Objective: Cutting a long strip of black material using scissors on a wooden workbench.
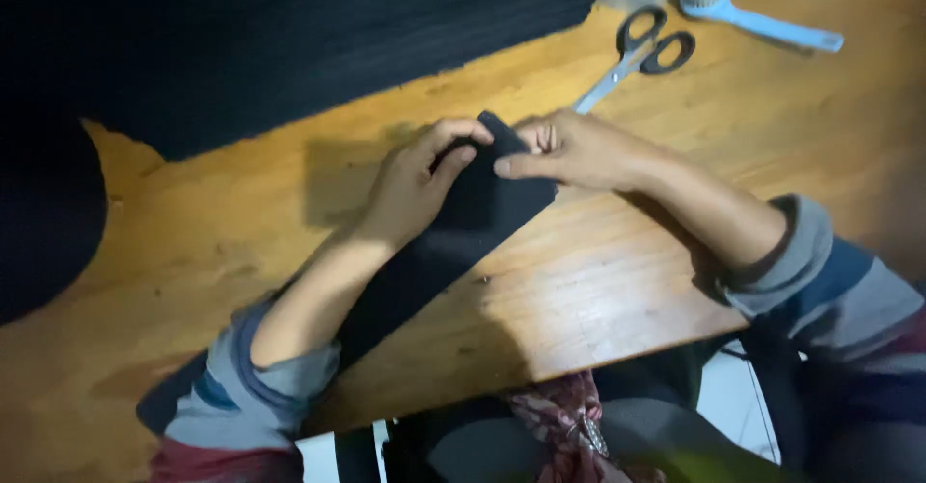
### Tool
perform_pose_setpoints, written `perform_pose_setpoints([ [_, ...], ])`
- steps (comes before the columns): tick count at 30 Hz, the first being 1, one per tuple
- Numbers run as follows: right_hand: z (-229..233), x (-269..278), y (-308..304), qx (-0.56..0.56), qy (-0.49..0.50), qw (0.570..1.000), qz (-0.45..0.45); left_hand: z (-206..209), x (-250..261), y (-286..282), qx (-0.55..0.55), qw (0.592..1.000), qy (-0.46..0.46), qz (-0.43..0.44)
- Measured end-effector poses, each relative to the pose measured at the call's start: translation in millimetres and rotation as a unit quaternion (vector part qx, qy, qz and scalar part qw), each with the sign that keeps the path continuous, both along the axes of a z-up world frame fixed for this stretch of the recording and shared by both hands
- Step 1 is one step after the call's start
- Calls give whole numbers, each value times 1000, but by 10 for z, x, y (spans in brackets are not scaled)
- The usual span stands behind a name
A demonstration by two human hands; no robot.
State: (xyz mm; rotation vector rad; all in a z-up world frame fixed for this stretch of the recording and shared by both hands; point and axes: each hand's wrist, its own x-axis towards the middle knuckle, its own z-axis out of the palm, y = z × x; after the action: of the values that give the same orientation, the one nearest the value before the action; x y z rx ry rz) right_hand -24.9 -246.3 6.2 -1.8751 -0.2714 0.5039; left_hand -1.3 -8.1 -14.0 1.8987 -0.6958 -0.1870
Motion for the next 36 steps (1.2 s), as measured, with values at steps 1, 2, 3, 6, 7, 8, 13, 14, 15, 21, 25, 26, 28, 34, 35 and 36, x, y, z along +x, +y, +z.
perform_pose_setpoints([
  [1, -92, -9, -21, 2, 7, 1000, 1, -17, -42, -18, 2, 1000, 7, 1],
  [2, -146, 30, -48, -7, -5, 1000, -1, 1, -23, -42, 15, 1000, 8, 3],
  [3, -186, 64, -77, -17, -18, 1000, -3, 34, -9, -70, 27, 1000, 9, 4],
  [6, -190, -67, -81, 6, -16, 999, -36, 357, -31, -137, 27, 998, 50, -13],
  [7, -123, -96, -64, 6, -18, 999, -41, 342, -17, -124, 28, 998, 48, -18],
  [8, -53, -120, -45, -10, -3, 998, -63, 321, -8, -106, 47, 996, 70, -31],
  [13, -27, -71, -450, -61, 10, 987, -148, 311, 192, 232, 124, 980, 140, -63],
  [14, -212, -31, -716, -61, 3, 982, -179, 322, 222, 322, 158, 975, 137, -77],
  [15, -403, 15, -982, -61, -3, 976, -211, 328, 256, 410, 192, 968, 134, -91],
  [21, 35, -272, -1085, 130, 74, 947, -283, 465, 303, 1096, 191, 942, 276, -23],
  [25, 341, -272, -925, 112, 65, 944, -304, 594, 214, 1396, 250, 938, 240, -7],
  [26, 439, -270, -865, 82, 70, 936, -336, 598, 207, 1482, 245, 938, 245, 14],
  [28, 429, -273, -905, 53, 77, 927, -364, 583, 182, 1634, 240, 936, 253, 38],
  [34, -52, -171, -1457, 107, 66, 926, -357, 221, 206, 1968, 75, 958, 258, 105],
  [35, -267, -119, -1755, 44, 34, 941, -333, 228, 208, 1960, 44, 959, 244, 138],
  [36, -479, -64, -2053, -20, 2, 951, -307, 234, 209, 1952, 13, 958, 230, 170],
])
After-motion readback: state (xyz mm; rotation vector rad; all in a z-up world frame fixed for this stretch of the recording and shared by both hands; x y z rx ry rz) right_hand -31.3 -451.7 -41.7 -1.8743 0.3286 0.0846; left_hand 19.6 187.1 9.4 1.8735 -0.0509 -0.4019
